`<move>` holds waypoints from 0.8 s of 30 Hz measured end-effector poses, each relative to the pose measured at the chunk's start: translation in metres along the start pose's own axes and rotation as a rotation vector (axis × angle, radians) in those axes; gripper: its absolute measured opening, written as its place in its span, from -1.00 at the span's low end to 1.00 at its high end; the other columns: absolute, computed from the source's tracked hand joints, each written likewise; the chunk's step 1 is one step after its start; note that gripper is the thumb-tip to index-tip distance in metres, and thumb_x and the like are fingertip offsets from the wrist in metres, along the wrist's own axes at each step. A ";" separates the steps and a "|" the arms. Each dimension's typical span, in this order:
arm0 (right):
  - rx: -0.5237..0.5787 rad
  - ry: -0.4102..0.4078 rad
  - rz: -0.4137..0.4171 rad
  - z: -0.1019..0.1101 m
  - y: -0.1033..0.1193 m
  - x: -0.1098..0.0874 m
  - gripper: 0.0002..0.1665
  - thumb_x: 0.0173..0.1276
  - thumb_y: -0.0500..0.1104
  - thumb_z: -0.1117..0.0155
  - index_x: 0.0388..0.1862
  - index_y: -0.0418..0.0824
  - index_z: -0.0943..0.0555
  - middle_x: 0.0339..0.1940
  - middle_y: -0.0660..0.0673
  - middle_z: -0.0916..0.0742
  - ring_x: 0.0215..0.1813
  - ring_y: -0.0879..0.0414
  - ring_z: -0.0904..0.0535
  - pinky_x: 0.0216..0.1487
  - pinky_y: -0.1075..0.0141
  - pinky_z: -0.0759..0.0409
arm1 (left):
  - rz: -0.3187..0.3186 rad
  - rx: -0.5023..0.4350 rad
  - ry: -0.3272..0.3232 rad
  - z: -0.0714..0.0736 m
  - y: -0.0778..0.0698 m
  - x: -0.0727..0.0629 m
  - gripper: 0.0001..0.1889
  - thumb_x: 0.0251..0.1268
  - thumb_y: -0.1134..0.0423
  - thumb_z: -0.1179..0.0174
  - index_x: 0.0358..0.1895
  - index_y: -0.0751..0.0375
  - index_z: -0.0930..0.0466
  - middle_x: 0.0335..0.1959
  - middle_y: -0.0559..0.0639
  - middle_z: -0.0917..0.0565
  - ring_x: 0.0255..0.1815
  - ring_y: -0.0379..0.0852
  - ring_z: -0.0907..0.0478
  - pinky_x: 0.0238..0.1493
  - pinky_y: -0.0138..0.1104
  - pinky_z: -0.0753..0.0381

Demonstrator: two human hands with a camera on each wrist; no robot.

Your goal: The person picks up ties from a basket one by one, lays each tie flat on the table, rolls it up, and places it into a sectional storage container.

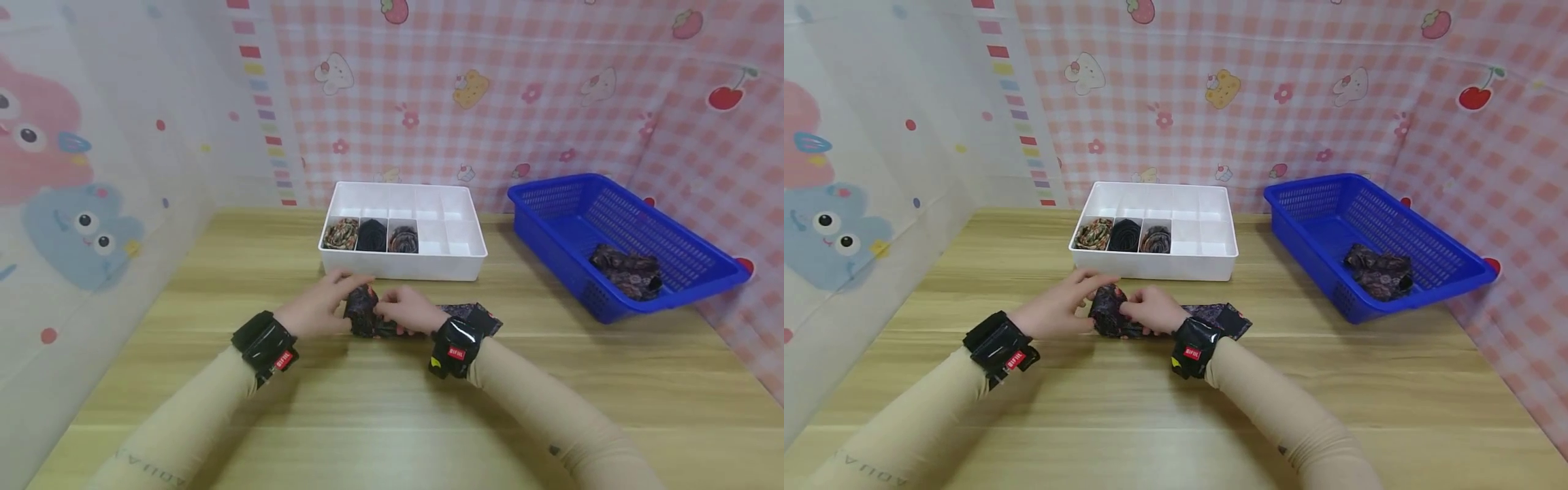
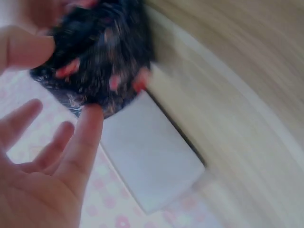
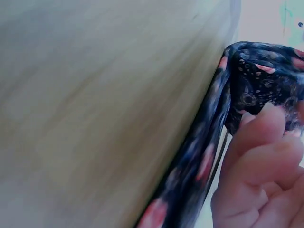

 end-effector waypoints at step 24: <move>-0.042 -0.073 -0.097 0.049 -0.052 -0.027 -0.75 0.35 -0.08 -0.19 -0.21 -0.27 -0.55 -0.60 -0.04 -0.57 -0.71 0.18 -0.41 -0.77 0.39 -0.34 | -0.030 -0.299 0.104 -0.060 -0.039 0.053 -0.42 0.38 0.34 0.10 0.47 0.23 -0.16 0.18 0.23 -0.55 0.20 0.08 -0.48 0.22 -0.08 -0.41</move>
Point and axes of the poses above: each hand's wrist, its own x-axis towards the middle knuckle, its own z-axis out of the back of the hand, y = z × x, the point moved 7 cm from there along x, towards the middle knuckle
